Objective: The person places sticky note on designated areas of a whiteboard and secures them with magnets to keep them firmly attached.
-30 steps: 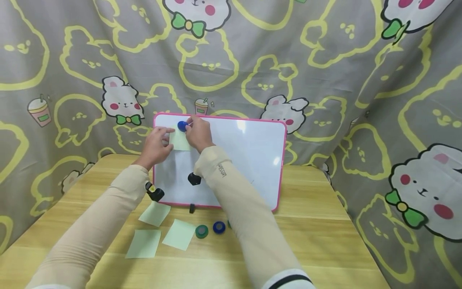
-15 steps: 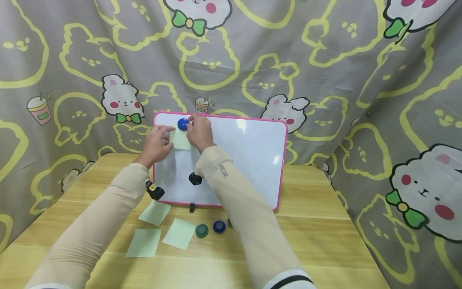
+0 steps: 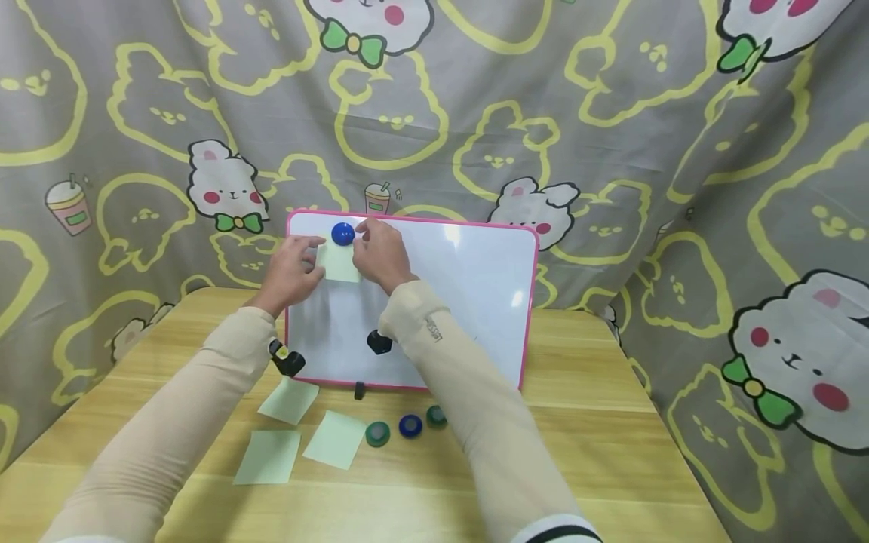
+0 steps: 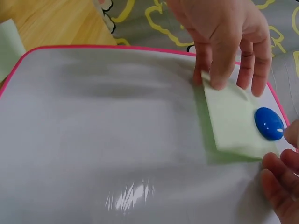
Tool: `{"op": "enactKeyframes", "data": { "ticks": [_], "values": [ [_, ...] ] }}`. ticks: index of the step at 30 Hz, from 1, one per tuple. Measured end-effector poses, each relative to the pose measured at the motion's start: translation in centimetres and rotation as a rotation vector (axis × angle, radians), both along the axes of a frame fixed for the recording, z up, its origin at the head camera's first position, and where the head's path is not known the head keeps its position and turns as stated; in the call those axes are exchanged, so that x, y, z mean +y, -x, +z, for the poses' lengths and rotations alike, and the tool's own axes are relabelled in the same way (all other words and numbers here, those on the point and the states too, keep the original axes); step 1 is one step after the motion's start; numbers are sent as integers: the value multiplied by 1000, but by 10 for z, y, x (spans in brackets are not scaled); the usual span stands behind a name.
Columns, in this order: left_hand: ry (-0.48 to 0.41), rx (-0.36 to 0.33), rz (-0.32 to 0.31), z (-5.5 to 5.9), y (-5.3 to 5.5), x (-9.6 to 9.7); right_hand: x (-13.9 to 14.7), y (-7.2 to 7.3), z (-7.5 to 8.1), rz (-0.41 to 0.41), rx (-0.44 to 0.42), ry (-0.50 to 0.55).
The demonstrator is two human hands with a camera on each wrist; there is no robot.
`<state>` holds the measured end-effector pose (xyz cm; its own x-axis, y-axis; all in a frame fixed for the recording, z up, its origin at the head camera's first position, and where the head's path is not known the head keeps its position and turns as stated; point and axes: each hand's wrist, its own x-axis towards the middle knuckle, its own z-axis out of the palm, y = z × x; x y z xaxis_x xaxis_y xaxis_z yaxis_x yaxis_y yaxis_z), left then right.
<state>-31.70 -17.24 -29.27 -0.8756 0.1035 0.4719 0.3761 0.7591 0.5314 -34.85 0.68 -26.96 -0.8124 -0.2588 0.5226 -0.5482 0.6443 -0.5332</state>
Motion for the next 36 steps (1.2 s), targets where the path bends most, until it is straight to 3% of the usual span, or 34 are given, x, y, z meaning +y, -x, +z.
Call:
{"op": "enactKeyframes", "data": {
  "ticks": [10,19,28,36],
  "values": [
    [-24,-2,-11,0,-2,-2,24,2,-6,-28,85,-53],
    [-62,-6,-20,3,-8,-2,49,-10,-10,-29,194,-100],
    [-42,17,11,-1,-15,0,71,-21,-11,-65,184,-195],
    [48,119,28,-7,-27,3,97,-34,-17,-95,213,-301]
  ]
}}
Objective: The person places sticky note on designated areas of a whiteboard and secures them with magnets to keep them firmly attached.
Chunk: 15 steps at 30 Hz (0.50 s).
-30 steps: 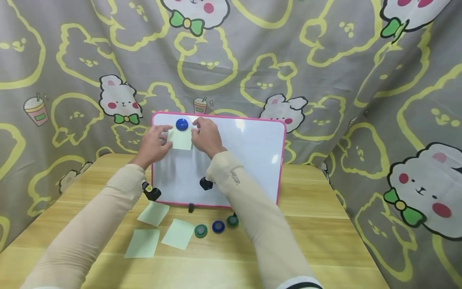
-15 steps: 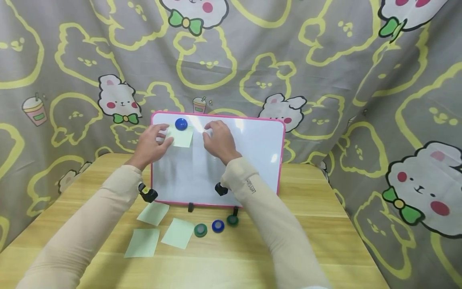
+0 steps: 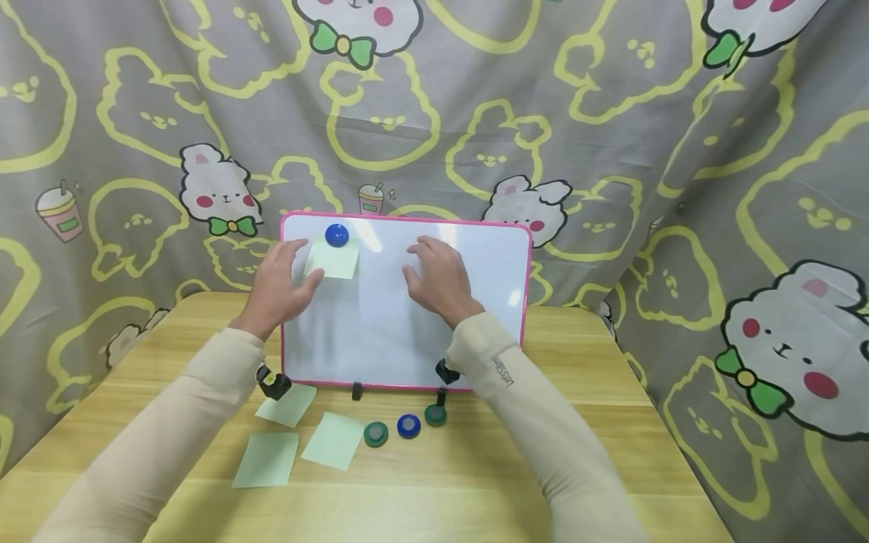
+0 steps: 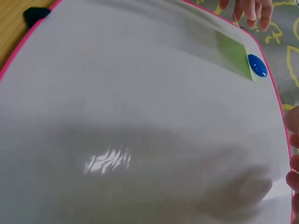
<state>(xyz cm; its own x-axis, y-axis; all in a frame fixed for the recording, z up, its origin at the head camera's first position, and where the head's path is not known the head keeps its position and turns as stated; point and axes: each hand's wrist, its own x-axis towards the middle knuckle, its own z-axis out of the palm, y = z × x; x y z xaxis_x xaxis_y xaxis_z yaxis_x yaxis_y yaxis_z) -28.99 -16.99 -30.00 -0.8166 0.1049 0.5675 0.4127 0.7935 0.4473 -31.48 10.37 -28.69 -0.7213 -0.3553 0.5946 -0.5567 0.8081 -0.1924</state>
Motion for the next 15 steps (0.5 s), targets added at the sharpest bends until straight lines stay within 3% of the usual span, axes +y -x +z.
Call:
{"op": "enactKeyframes", "data": {
  "ticks": [7,15],
  "values": [
    [114,67,97,-17,-17,-1,21,-12,-17,4,73,-66],
    [159,115,79,-46,-41,-7,45,-33,-49,38,151,-140]
  ]
}}
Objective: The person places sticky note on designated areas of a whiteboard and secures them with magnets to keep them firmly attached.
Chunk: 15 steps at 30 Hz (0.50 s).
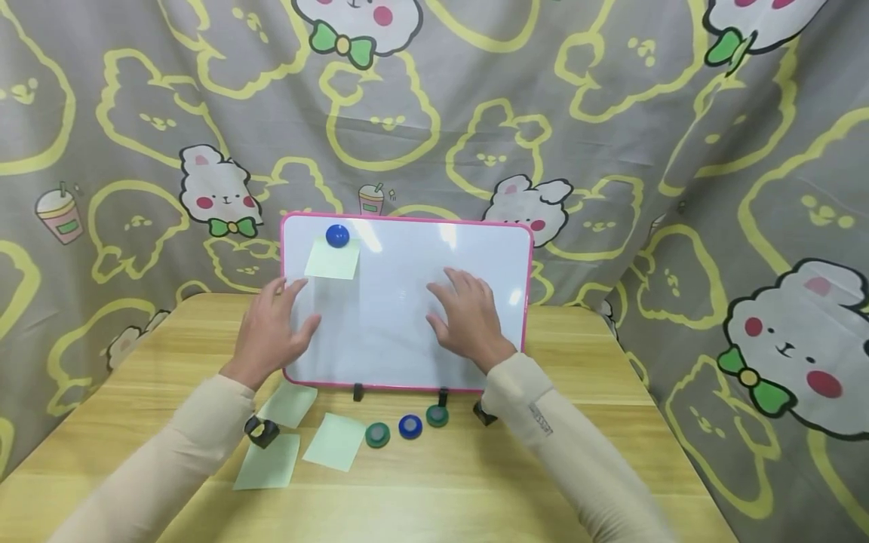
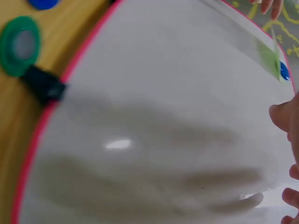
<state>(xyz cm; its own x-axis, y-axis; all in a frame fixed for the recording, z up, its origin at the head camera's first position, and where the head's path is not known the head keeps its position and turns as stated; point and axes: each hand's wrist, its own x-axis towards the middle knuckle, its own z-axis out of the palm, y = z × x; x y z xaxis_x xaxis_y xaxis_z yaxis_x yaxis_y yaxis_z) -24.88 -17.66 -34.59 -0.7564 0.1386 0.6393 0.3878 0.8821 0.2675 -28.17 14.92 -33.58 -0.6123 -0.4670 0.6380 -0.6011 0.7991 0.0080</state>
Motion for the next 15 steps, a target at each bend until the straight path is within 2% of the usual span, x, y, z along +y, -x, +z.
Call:
{"op": "enactKeyframes", "data": {
  "ticks": [4,11,15],
  "values": [
    [35,-2,7,-16,-11,-6,7,-13,-14,-2,-17,-74],
    [71,-163,39,-35,-30,-15,17,-30,-37,-5,-60,-159],
    [105,-211,52,-45,-38,-18,21,-36,-51,14,-94,-146]
  ]
}}
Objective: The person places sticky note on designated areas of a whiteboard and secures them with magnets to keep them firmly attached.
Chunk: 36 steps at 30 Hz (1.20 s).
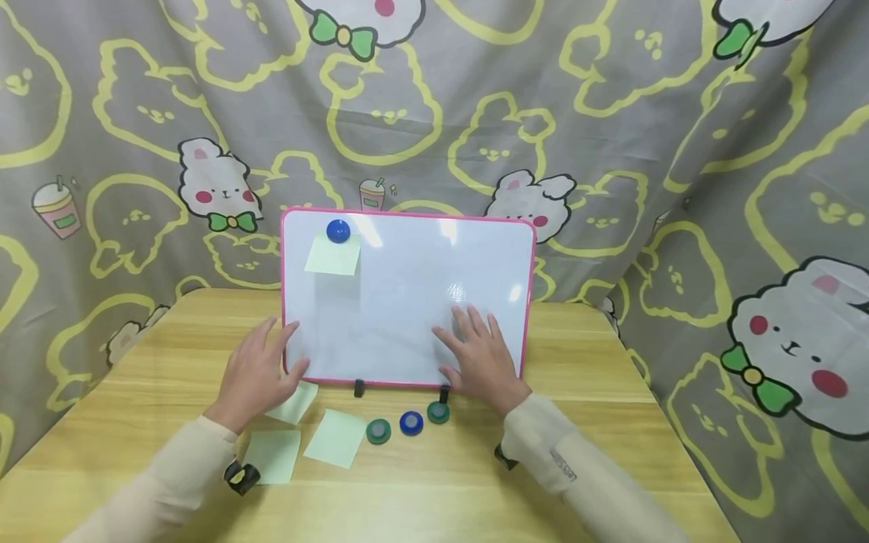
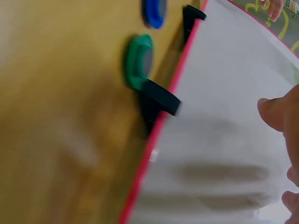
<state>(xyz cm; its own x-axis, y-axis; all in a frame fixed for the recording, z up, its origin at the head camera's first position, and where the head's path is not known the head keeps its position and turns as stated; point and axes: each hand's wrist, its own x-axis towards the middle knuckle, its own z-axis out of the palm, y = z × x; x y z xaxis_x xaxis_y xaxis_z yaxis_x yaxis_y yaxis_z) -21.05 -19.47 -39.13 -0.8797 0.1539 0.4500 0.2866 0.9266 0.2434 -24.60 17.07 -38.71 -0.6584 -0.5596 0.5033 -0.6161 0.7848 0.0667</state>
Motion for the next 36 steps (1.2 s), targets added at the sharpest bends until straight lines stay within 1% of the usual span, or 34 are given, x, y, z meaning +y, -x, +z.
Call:
{"op": "enactKeyframes", "data": {
  "ticks": [5,9,12,19,23,26,31,36],
  "values": [
    [62,-18,18,-11,-10,-3,5,-7,-20,42,-32,32],
    [94,-81,30,-18,-17,-3,9,-14,-33,59,-76,31],
    [95,-125,33,-23,-23,-3,10,-19,-39,62,-101,46],
    [97,-181,23,-32,-39,-9,10,-32,-50,82,-120,105],
    [70,-224,18,-36,-46,-15,10,-36,-54,99,-144,115],
    [10,-263,-2,-38,-50,-20,9,-36,-57,123,-161,114],
    [-74,-370,-56,-41,-55,-30,8,-36,-61,162,-179,76],
    [-81,-482,-92,-43,-58,-37,7,-38,-63,165,-250,27]
  ]
}}
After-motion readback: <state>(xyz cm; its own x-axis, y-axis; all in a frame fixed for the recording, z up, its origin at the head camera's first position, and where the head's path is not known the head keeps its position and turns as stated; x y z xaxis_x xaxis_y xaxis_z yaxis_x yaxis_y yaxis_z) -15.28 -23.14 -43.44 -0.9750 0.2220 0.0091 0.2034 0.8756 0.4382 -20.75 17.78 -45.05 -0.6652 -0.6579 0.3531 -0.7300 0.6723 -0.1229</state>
